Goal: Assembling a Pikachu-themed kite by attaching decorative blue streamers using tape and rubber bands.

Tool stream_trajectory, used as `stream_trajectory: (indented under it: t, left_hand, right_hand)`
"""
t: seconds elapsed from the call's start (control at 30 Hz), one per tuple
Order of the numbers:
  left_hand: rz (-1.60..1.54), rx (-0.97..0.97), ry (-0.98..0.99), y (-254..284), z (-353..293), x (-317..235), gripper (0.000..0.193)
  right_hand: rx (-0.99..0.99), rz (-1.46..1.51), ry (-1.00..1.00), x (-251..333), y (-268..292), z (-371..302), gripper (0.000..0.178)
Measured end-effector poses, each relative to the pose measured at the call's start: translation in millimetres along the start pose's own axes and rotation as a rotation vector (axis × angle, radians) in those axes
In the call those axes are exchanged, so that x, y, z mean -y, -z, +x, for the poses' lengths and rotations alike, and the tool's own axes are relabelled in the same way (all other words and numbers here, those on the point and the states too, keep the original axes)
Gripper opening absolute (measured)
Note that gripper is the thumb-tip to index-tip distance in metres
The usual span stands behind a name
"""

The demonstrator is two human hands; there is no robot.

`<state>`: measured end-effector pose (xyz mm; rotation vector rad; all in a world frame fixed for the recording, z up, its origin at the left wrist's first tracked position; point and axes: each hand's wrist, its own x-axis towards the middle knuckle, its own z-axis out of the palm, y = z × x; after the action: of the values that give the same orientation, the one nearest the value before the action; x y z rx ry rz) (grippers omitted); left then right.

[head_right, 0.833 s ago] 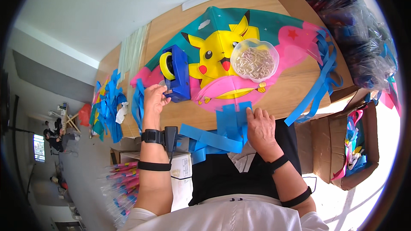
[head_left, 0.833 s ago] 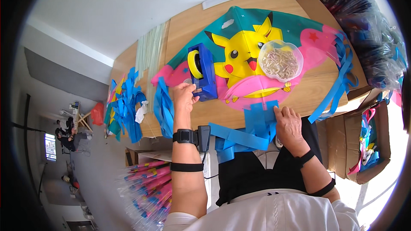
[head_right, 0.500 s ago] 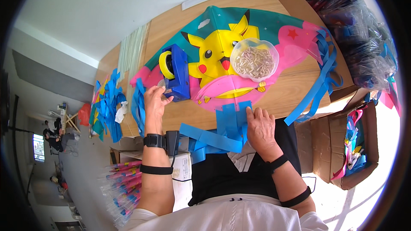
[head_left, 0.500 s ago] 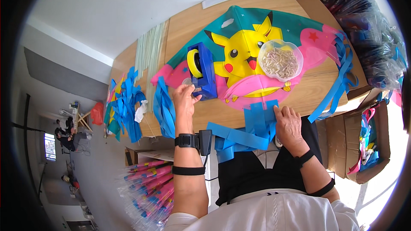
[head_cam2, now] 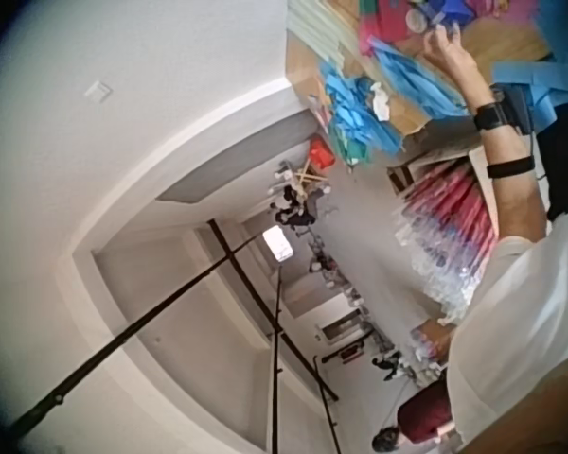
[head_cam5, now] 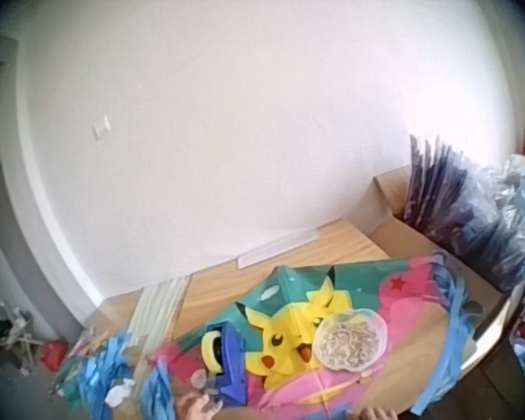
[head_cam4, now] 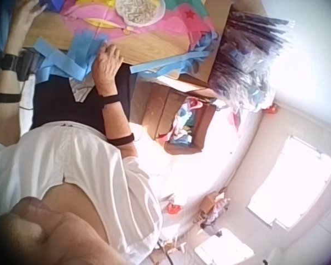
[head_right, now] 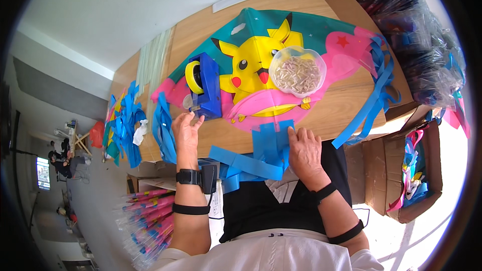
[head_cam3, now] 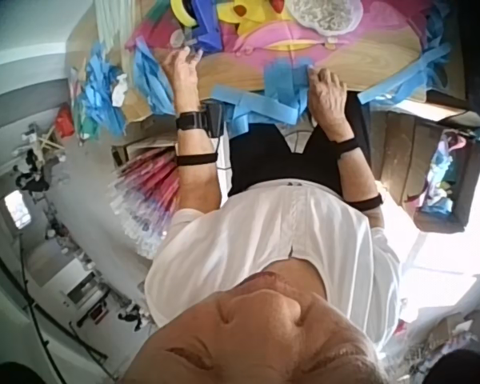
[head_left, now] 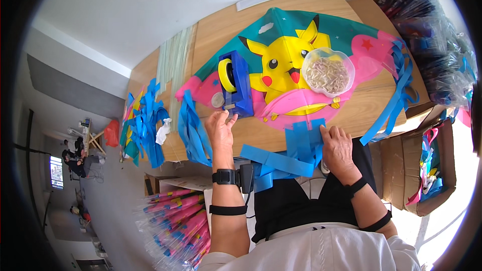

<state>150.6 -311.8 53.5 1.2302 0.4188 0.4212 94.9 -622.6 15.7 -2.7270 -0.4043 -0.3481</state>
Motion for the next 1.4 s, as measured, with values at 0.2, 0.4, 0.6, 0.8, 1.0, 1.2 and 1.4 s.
stream_trajectory:
  t: [0.2, 0.4, 0.6, 0.8, 1.0, 1.2, 1.4]
  left_hand:
    - [0.156, -0.322, 0.198, -10, 0, 5, 0.012]
    - [0.145, -0.234, 0.404, -8, -29, 48, 0.012]
    - [-0.066, 0.334, 0.612, -77, -68, 25, 0.014]
    - [0.034, 0.459, 0.728, -124, -86, 62, 0.014]
    - [0.130, 0.409, 0.667, -131, -87, 76, 0.011]
    - [0.246, 0.413, 0.582, -133, -87, 83, 0.010]
    - [0.438, 0.457, 0.329, -131, -86, 101, 0.014]
  right_hand:
    - [0.014, -0.001, -0.001, 2, 2, 0, 0.041]
    - [0.017, 0.005, 0.010, -1, 2, -1, 0.043]
    - [0.046, -0.022, 0.037, -5, 0, -4, 0.044]
    - [0.075, -0.010, 0.022, -3, 2, -3, 0.043]
    - [0.127, 0.013, 0.006, -3, 8, -3, 0.043]
    - [0.122, -0.011, 0.063, -4, 13, 0, 0.043]
    - [0.188, -0.103, 0.153, -6, 15, 1, 0.035]
